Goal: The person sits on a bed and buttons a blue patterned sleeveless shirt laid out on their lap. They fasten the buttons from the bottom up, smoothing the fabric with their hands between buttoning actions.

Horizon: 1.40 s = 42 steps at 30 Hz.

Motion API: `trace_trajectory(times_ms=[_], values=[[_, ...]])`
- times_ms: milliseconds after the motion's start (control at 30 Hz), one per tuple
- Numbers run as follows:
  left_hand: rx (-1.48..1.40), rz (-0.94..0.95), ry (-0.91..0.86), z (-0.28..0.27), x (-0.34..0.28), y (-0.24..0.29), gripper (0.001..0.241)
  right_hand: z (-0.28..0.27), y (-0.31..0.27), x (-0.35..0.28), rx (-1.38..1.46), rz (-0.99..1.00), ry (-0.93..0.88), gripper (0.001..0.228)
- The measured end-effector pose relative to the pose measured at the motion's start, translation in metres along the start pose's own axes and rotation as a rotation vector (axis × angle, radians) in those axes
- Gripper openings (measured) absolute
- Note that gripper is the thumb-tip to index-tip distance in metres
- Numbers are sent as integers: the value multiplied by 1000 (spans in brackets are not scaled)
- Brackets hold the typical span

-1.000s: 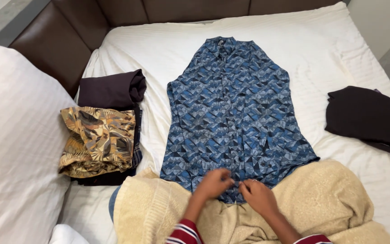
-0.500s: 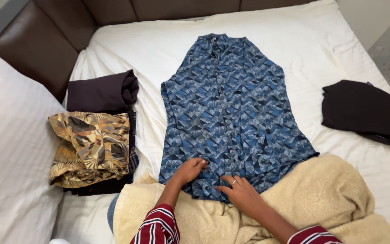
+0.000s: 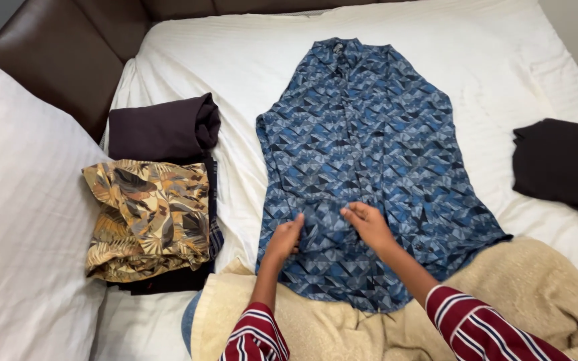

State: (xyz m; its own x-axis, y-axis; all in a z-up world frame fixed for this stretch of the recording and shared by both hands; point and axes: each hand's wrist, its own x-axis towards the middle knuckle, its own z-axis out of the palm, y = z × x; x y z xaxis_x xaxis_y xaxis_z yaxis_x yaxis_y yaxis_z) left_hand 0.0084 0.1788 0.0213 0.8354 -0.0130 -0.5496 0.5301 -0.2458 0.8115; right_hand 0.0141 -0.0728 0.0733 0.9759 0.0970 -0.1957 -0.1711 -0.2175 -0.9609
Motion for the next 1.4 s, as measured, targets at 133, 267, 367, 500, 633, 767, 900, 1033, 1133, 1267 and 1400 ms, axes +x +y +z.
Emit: trace_trajectory(times_ms=[133, 267, 367, 500, 633, 767, 900, 1033, 1133, 1267, 1400], values=[[-64, 137, 45, 0, 22, -16, 45, 2, 15, 34, 200, -42, 30, 35], [-141, 220, 133, 5, 45, -43, 25, 1, -4, 20, 28, 194, 28, 41], [-70, 298, 241, 7, 50, -43, 22, -8, 31, 18, -98, 91, -66, 44], [15, 346, 316, 11, 34, -28, 24, -14, 49, 6, -176, -28, -22, 34], [92, 278, 337, 9, 14, -11, 26, -12, 45, 2, -228, -13, 18, 31], [229, 151, 333, 1, -6, 13, 35, -7, 36, -3, -359, 11, 36, 32], [262, 146, 299, 4, -30, 33, 39, -9, 12, -20, -430, 16, 80, 32], [294, 132, 329, 2, -37, 39, 40, -12, 16, -27, -416, 61, 74, 31], [385, 25, 367, 1, -52, 53, 45, -17, 31, -24, -310, -156, 134, 30], [506, -3, 442, 1, -62, 64, 55, -18, 23, -22, -399, 16, 167, 41], [537, 54, 312, 5, -54, 57, 57, -12, 8, -18, -538, 196, 145, 55]])
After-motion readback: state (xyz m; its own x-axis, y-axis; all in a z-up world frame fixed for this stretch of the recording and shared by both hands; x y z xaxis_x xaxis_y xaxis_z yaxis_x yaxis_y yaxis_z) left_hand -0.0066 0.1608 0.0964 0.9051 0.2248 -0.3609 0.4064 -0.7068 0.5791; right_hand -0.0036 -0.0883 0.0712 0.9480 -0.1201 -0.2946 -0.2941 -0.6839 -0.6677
